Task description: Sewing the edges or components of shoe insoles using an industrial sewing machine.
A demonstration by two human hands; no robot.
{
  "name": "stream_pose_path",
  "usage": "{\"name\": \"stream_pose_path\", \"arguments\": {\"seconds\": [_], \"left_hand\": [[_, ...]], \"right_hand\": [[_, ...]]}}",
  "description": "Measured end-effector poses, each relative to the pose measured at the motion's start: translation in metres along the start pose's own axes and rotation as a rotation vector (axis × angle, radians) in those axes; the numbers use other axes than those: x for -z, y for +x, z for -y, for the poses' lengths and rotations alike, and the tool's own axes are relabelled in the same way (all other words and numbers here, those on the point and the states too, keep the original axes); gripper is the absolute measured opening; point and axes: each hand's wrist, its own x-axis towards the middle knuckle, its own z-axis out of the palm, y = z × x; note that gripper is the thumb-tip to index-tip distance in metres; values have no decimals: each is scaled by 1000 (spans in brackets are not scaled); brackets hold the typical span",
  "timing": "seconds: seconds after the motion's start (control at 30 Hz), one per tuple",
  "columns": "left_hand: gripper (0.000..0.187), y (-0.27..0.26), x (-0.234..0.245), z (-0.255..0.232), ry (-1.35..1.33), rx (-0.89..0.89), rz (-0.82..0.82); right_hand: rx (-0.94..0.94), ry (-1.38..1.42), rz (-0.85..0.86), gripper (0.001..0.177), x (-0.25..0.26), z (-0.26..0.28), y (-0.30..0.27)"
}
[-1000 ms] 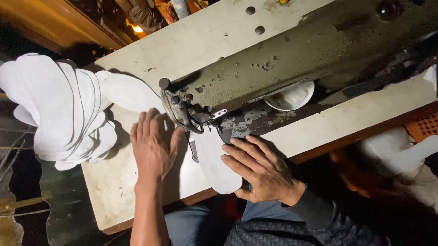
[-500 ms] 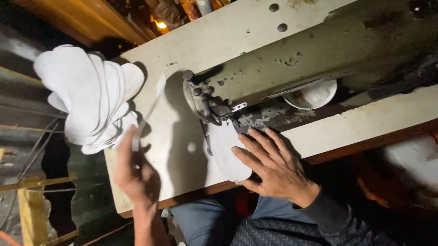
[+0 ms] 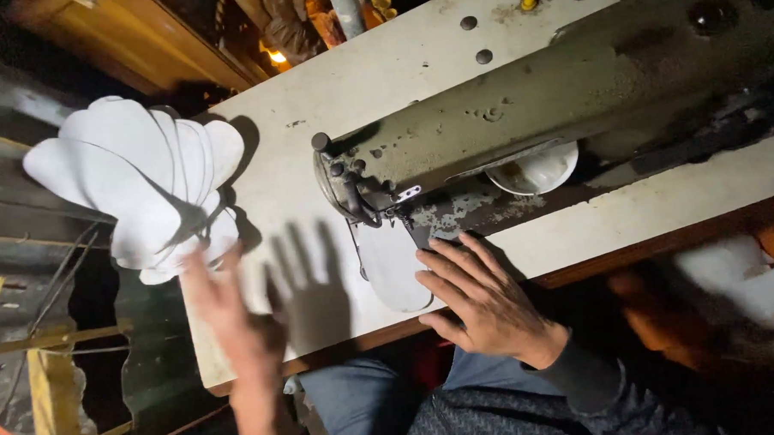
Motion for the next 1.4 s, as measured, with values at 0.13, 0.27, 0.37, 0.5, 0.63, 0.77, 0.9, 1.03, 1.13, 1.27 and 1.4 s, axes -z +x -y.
{"name": "stream_pose_path", "arguments": {"seconds": [0.13, 0.27, 0.37, 0.5, 0.63, 0.77, 0.9, 1.03, 1.13, 1.27, 1.4], "left_hand": [[83, -42, -24, -46, -419, -41, 288], [67, -62, -37, -53, -271, 18, 501], [63, -62, -45, -48, -214, -47, 434], [57, -59, -45, -46, -198, -58, 415], [73, -55, -45, -48, -182, -66, 392], [62, -49, -44, -46, -180, -56, 418], [62, -43, -46, -42, -207, -76, 422], [61, -42, -50, -40, -201, -83, 446], [69, -41, -56, -39, -150, 2, 472], [68, -34, -57, -37, -152, 12, 525], [71, -25, -58, -34, -172, 17, 569]], "right_hand": [[-4, -58, 19, 39, -2, -1, 5], [-8, -14, 61, 39, -2, -4, 11], [-11, -5, 56, 40, -1, -8, 18], [4, -27, 42, 43, -4, -7, 19], [10, -7, 51, 43, -5, -7, 18], [-11, -32, 37, 42, -7, -6, 19], [-28, -45, 51, 37, -12, -7, 18], [-25, -91, 59, 35, -20, -8, 18], [-62, -41, -74, 32, -30, -10, 17], [-66, -44, -91, 36, -29, -10, 17], [-65, -37, -115, 41, -32, -11, 15]]}}
